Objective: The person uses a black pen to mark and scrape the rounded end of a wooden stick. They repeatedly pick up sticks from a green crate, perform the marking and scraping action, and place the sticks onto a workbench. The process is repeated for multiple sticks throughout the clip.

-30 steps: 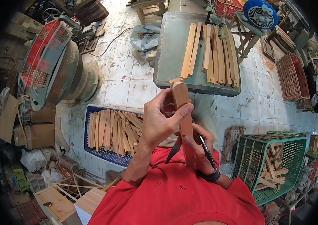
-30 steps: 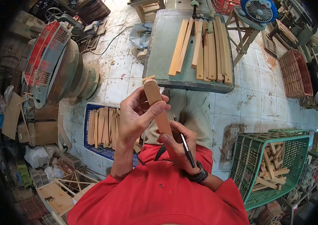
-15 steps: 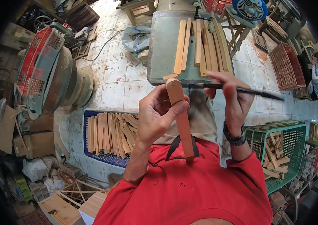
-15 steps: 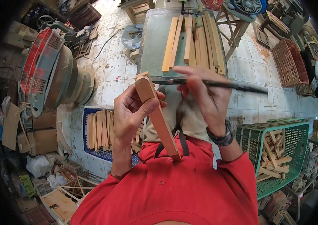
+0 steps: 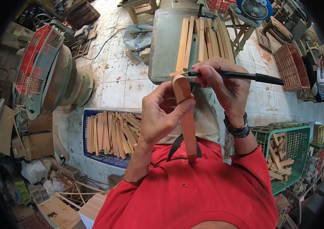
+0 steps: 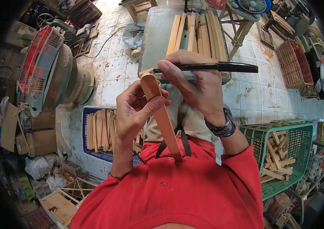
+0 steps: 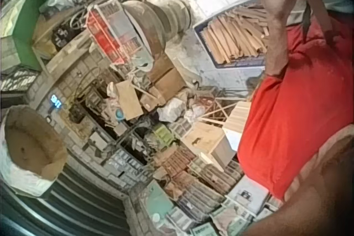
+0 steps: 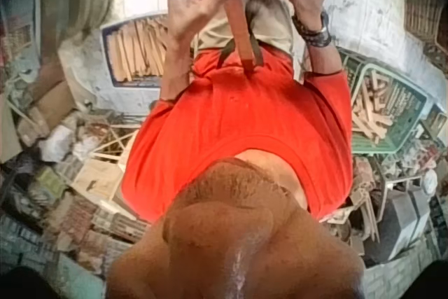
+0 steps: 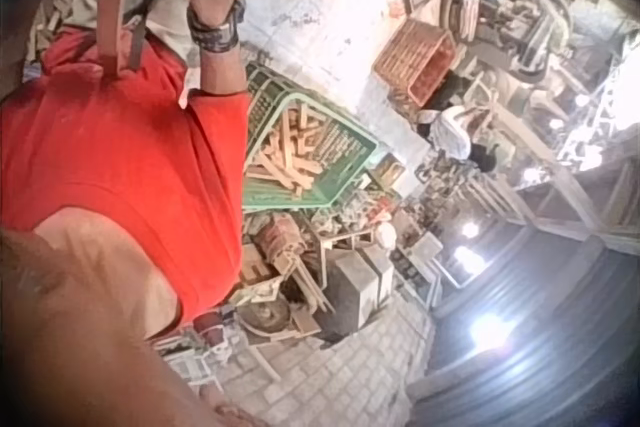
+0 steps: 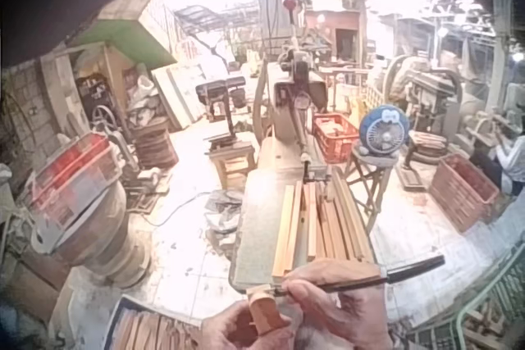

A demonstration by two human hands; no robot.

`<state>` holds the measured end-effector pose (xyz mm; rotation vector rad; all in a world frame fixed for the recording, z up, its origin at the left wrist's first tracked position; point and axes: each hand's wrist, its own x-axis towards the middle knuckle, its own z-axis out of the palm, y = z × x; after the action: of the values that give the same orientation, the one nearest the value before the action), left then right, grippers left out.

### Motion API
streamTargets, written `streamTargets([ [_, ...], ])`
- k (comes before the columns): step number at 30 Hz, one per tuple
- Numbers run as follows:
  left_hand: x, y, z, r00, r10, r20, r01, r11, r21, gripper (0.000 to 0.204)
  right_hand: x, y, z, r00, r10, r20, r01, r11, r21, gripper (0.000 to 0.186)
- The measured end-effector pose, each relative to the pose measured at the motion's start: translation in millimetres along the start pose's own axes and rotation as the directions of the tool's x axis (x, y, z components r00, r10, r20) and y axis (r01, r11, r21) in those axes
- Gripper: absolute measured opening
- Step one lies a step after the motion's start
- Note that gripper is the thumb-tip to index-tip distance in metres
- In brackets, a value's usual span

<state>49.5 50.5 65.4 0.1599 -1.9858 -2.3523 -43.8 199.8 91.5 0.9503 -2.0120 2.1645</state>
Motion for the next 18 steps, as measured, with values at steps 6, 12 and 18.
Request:
streamTargets([
  [6,-0.4,3.1,4.3,1.0,-0.019,0.013,0.02,1.0,-0.008,0.035,-2.9,1.4,-5.8,0.996,-0.088,0.021,0.09,0.988,-0.122,0.013],
  [12,-0.2,-1.5,5.4,1.0,-0.009,0.025,0.009,1.0,-0.005,0.037,-11.6,0.3,-7.0,0.999,-0.036,-0.024,0.034,0.994,-0.1,0.012],
  [18,-0.3,-2.5,4.1,1.0,0.001,0.03,-0.001,1.0,0.001,0.038,-11.5,-3.8,-4.9,0.999,-0.019,-0.034,0.017,0.998,-0.063,0.014],
])
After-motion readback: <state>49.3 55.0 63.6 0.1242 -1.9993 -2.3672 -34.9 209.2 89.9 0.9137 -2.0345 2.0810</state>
